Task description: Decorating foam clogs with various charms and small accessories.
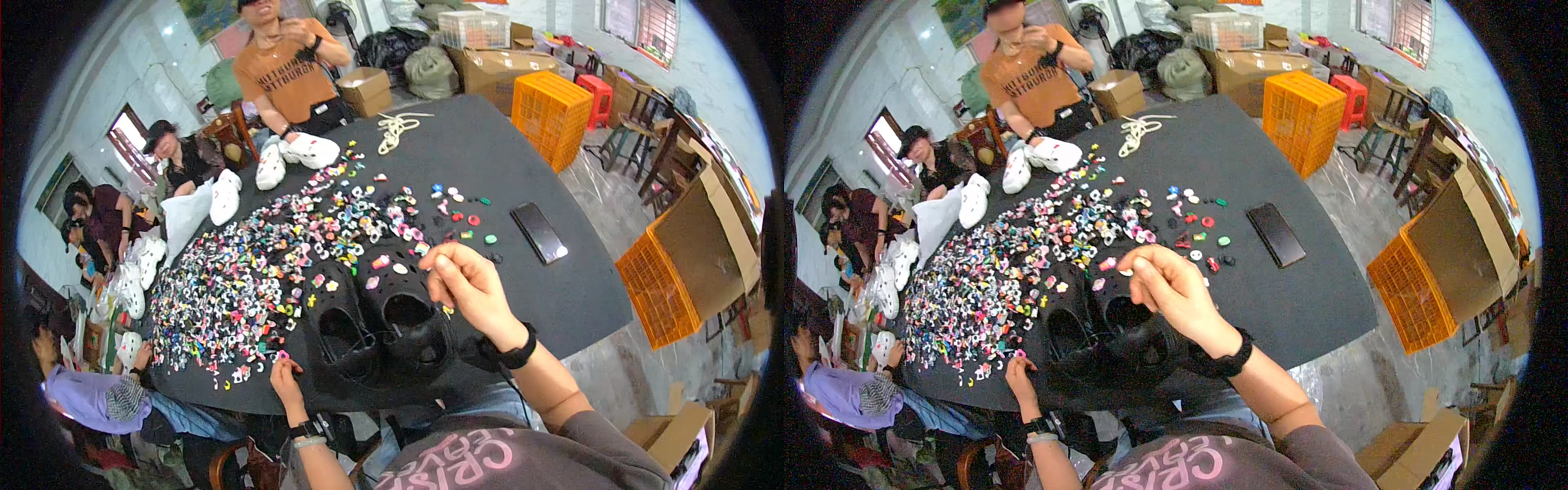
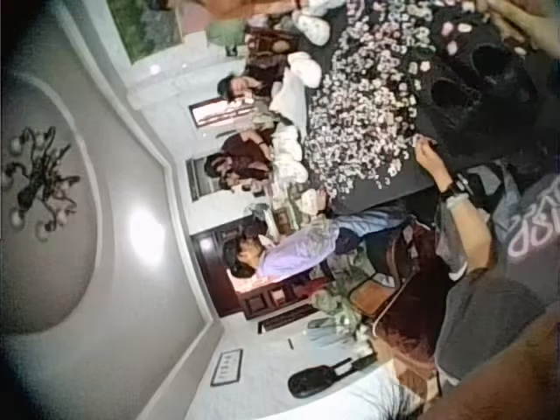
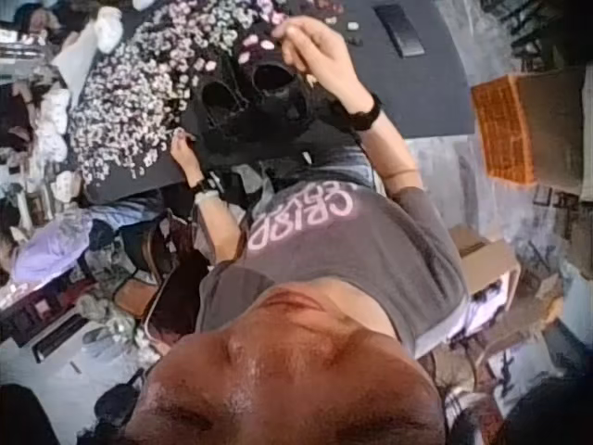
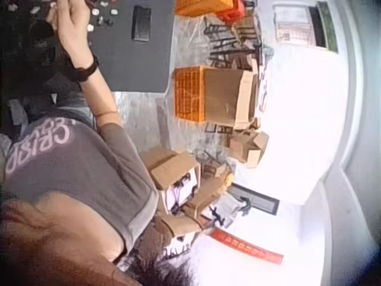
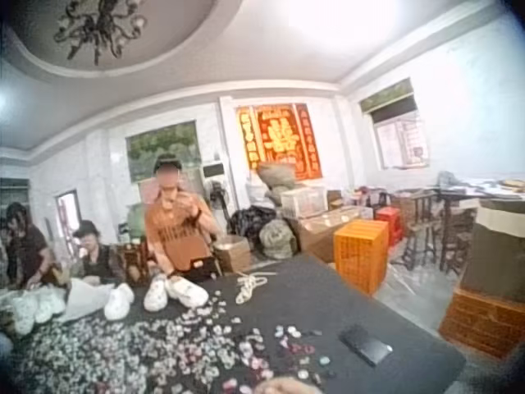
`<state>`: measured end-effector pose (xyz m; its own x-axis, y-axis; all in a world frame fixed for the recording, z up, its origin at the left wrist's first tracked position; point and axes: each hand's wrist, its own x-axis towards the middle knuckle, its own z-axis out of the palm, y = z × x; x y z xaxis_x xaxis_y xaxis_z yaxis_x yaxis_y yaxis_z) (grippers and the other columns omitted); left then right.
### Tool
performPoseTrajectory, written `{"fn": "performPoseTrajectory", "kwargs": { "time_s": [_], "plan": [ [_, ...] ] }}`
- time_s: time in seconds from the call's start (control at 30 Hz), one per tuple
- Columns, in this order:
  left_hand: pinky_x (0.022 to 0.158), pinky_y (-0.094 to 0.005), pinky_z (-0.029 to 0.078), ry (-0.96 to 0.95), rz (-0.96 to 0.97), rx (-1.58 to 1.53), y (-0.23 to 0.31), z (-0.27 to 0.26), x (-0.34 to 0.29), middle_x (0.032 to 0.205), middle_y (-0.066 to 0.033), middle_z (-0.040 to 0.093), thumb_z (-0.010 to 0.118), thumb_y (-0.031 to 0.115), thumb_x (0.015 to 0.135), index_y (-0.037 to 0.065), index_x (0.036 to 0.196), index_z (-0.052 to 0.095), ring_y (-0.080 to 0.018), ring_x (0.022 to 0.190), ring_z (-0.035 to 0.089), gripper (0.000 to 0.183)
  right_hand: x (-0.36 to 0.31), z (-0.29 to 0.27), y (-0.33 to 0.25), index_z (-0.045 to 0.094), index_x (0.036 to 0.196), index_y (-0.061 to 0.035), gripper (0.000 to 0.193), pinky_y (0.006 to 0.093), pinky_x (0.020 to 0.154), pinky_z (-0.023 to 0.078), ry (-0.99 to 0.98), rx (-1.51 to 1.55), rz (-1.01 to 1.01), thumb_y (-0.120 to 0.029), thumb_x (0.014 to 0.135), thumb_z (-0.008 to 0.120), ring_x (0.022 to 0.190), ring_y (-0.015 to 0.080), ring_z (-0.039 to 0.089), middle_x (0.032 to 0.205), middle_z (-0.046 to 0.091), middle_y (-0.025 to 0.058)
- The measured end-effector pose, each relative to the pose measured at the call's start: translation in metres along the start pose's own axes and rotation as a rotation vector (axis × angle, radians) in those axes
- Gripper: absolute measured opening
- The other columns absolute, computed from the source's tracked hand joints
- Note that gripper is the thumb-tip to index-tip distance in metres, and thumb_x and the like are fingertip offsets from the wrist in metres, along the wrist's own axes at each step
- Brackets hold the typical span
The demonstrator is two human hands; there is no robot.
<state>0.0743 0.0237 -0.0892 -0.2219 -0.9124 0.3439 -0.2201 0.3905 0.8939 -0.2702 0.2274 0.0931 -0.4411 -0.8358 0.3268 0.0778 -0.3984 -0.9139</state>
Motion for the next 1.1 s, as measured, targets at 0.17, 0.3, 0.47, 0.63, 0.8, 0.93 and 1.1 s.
{"fn": "performPoseTrajectory", "kwargs": {
  "time_s": [0.17,0.3,0.47,0.63,0.8,0.93,1.1],
  "plan": [
    [0.061,-0.0255,0.041,-0.004,-0.083,0.002,-0.002,0.001,0.003,0.069,-0.0047,0.055,0.046,0.006,0.089,-0.001,0.075,0.053,-0.0126,0.062,0.052,0.018,0.007,0.008,0.009,0.060,0.105,-0.0033,0.026,0.0176,0.047,0.032,0.048,0.060,-0.003,-0.023,0.100,0.044,0.051,0.0025,0.040,0.064,0.053,-0.0013],
    [0.061,-0.0252,0.042,-0.010,-0.063,0.009,-0.005,0.000,0.002,0.070,-0.0047,0.055,0.046,0.006,0.089,-0.001,0.075,0.054,-0.0124,0.063,0.053,0.018,0.013,0.007,0.012,0.062,0.106,-0.0038,0.026,0.0171,0.047,0.032,0.056,0.062,0.017,-0.023,0.100,0.045,0.051,0.0018,0.041,0.064,0.054,-0.0022],
    [0.061,-0.0254,0.042,-0.014,-0.053,-0.023,-0.005,0.000,0.002,0.072,-0.0048,0.055,0.047,0.007,0.089,-0.001,0.077,0.056,-0.0120,0.063,0.053,0.017,0.020,0.012,0.015,0.063,0.108,-0.0039,0.025,0.0170,0.047,0.033,0.035,0.041,0.047,-0.022,0.099,0.048,0.051,0.0015,0.041,0.067,0.057,-0.0019],
    [0.061,-0.0253,0.042,0.000,-0.070,0.036,-0.001,0.001,0.001,0.071,-0.0048,0.055,0.047,0.007,0.089,-0.001,0.076,0.056,-0.0120,0.063,0.053,0.018,0.025,0.015,0.008,0.065,0.104,-0.0018,0.020,0.0169,0.051,0.038,0.057,-0.031,0.065,-0.016,0.095,0.054,0.058,0.0018,0.051,0.075,0.064,0.0005],
    [0.060,-0.0255,0.042,-0.008,-0.054,0.062,0.003,0.000,0.000,0.069,-0.0046,0.055,0.048,0.007,0.089,-0.001,0.077,0.057,-0.0118,0.061,0.053,0.017,0.048,0.006,0.001,0.062,0.101,-0.0010,0.014,0.0182,0.055,0.045,0.020,-0.145,-0.035,-0.010,0.090,0.061,0.063,0.0036,0.059,0.073,0.066,0.0024],
    [0.059,-0.0257,0.042,0.010,-0.030,0.020,0.003,0.002,-0.001,0.068,-0.0045,0.055,0.048,0.006,0.089,-0.002,0.077,0.057,-0.0115,0.061,0.053,0.016,0.121,-0.014,0.012,0.058,0.101,-0.0068,0.017,0.0164,0.041,0.029,0.024,-0.023,-0.025,-0.011,0.086,0.065,0.047,0.0009,0.044,0.067,0.064,0.0013],
    [0.057,-0.0250,0.042,0.045,-0.062,-0.007,0.002,0.003,-0.001,0.066,-0.0048,0.057,0.048,0.005,0.089,-0.003,0.078,0.058,-0.0115,0.060,0.054,0.017,0.209,-0.037,0.054,0.061,0.099,-0.0078,0.014,0.0164,0.043,0.031,0.104,0.086,0.101,-0.009,0.086,0.065,0.051,0.0025,0.043,0.072,0.063,0.0033]
  ]
}}
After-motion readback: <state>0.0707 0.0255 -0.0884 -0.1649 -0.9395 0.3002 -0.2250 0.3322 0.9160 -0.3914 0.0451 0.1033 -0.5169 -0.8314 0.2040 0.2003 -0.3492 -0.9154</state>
